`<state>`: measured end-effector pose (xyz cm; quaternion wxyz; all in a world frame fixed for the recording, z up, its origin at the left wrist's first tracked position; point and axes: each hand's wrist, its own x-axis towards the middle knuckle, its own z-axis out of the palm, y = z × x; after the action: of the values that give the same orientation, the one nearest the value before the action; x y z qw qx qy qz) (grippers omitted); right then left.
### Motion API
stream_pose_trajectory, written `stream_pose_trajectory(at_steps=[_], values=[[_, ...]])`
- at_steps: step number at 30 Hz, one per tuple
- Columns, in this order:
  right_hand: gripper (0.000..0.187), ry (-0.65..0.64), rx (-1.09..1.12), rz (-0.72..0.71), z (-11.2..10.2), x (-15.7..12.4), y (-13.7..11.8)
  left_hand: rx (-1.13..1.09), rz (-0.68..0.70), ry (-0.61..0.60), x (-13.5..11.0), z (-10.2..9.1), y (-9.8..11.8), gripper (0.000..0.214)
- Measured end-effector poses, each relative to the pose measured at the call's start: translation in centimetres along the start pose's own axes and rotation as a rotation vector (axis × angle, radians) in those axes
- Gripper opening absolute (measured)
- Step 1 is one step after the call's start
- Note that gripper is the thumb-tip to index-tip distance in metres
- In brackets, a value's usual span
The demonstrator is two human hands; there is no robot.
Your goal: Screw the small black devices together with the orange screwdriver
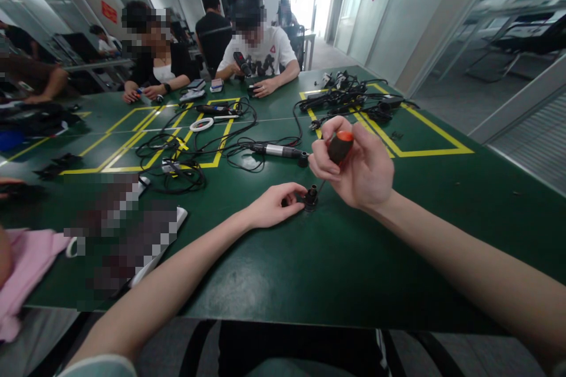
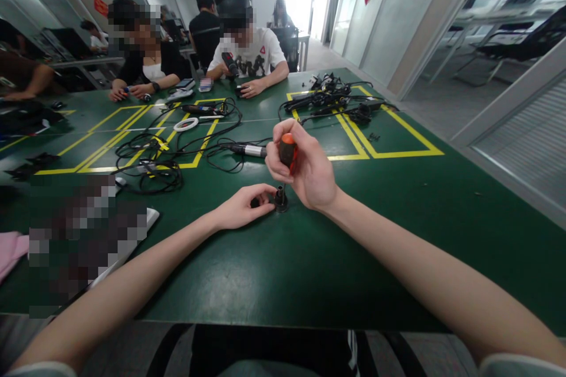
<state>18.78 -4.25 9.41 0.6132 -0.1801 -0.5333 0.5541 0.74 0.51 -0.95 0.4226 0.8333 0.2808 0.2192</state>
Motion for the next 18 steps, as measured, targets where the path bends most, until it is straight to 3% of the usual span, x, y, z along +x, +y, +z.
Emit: stream_pose_trajectory(at_steps=[3, 10, 18], values=[[0.037, 0.005, 0.002, -0.002, 0.01, -0.06, 0.06, -0.001, 0.001, -0.001, -0.01, 0.02, -0.01, 0.031], [0.059, -0.014, -0.038, 0.036, -0.05, 0.2, 0.0, 0.01, 0.0, 0.001, -0.03, -0.02, 0.06, 0.03], [0.038, -0.013, -0.008, 0.006, -0.03, -0.07, 0.0, -0.004, 0.014, 0.006, 0.02, 0.09, -0.05, 0.03]])
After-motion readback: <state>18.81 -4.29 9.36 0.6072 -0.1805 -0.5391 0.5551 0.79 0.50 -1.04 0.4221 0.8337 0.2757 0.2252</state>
